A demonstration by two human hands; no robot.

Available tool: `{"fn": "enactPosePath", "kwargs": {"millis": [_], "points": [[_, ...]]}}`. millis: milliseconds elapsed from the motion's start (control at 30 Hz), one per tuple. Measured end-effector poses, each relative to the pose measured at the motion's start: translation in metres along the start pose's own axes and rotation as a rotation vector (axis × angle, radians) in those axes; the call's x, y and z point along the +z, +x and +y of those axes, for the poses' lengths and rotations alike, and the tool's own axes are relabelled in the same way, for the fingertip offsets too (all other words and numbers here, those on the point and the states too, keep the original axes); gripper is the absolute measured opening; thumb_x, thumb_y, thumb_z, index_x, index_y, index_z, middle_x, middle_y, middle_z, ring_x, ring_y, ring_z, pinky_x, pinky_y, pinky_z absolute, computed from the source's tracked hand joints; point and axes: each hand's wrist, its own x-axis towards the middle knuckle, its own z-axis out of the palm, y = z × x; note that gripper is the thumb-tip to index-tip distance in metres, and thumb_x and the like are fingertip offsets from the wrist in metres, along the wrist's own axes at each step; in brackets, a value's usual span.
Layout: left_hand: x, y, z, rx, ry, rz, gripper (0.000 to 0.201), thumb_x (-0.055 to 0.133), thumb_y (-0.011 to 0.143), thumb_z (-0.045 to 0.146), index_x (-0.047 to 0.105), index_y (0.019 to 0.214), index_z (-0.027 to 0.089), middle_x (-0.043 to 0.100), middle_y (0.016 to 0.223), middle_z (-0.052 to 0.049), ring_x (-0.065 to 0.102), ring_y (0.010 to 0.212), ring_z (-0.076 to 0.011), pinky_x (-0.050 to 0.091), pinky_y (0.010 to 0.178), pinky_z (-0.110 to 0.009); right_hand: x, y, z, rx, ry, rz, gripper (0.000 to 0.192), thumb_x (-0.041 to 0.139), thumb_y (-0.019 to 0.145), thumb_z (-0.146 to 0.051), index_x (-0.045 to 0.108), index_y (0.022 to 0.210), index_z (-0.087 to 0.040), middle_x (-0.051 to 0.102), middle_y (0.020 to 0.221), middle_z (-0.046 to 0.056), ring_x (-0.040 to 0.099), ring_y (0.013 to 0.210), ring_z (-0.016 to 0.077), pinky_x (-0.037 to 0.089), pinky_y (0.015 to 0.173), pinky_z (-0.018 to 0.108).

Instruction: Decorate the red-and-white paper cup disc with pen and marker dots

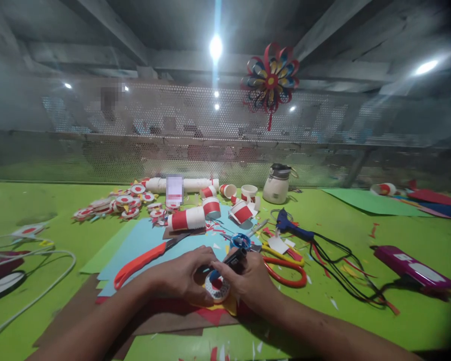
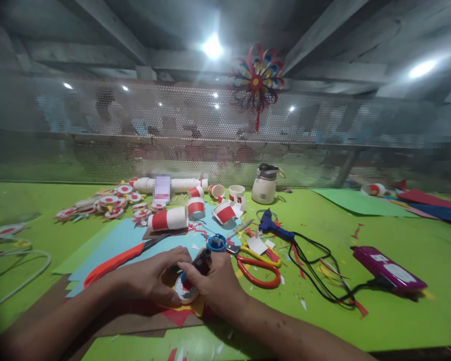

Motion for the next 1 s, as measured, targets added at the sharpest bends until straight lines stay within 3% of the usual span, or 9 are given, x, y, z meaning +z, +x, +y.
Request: {"fn": "enactPosePath", "kwargs": {"millis": [233, 467, 800, 1000], "points": [[-0.0015, 0.0002, -0.0008, 0.009, 0.01, -0.007, 0.05, 0.089, 0.062, 0.047, 0.065, 0.097, 0.021, 0.054, 0.104, -0.001, 0.051, 0.093, -0.0201, 0.046, 0.081, -0.031, 0.0007, -0.0002, -0.0021, 0.02, 0.031, -0.021, 0.036, 0.071, 0.086, -0.043, 0.057, 0.062, -0.019, 0.063, 0.056, -0.001, 0.055, 0.051, 0.0128, 0.046, 0.053, 0.025], [0.0, -0.001, 0.0006, 0.021, 0.016, 0.018, 0.042, 0.086, 0.067, 0.041, 0.065, 0.096, 0.021, 0.055, 0.101, 0.0, 0.051, 0.088, -0.0166, 0.045, 0.077, -0.027, 0.0, 0.0007, 0.0012, 0.026, 0.002, -0.018, 0.041, 0.069, 0.085, -0.049, 0.053, 0.061, -0.02, 0.06, 0.057, -0.001, 0.055, 0.054, 0.0136, 0.046, 0.056, 0.026], [-0.0002, -0.0004, -0.0027, 0.052, -0.001, 0.033, 0.044, 0.088, 0.065, 0.041, 0.067, 0.098, 0.022, 0.056, 0.102, -0.001, 0.052, 0.093, -0.019, 0.047, 0.081, -0.029, -0.0007, 0.0, -0.0023, 0.009, 0.005, -0.033, 0.036, 0.068, 0.086, -0.045, 0.056, 0.063, -0.02, 0.063, 0.058, 0.0, 0.057, 0.054, 0.0143, 0.046, 0.056, 0.026], [0.0008, -0.0005, -0.0002, 0.081, -0.021, 0.029, 0.05, 0.086, 0.067, 0.041, 0.067, 0.109, 0.022, 0.06, 0.108, -0.002, 0.056, 0.098, -0.021, 0.048, 0.087, -0.032, -0.0047, 0.001, -0.0073, 0.008, 0.013, 0.062, 0.04, 0.07, 0.083, -0.047, 0.055, 0.059, -0.02, 0.057, 0.053, -0.002, 0.051, 0.051, 0.0129, 0.043, 0.053, 0.026]]}}
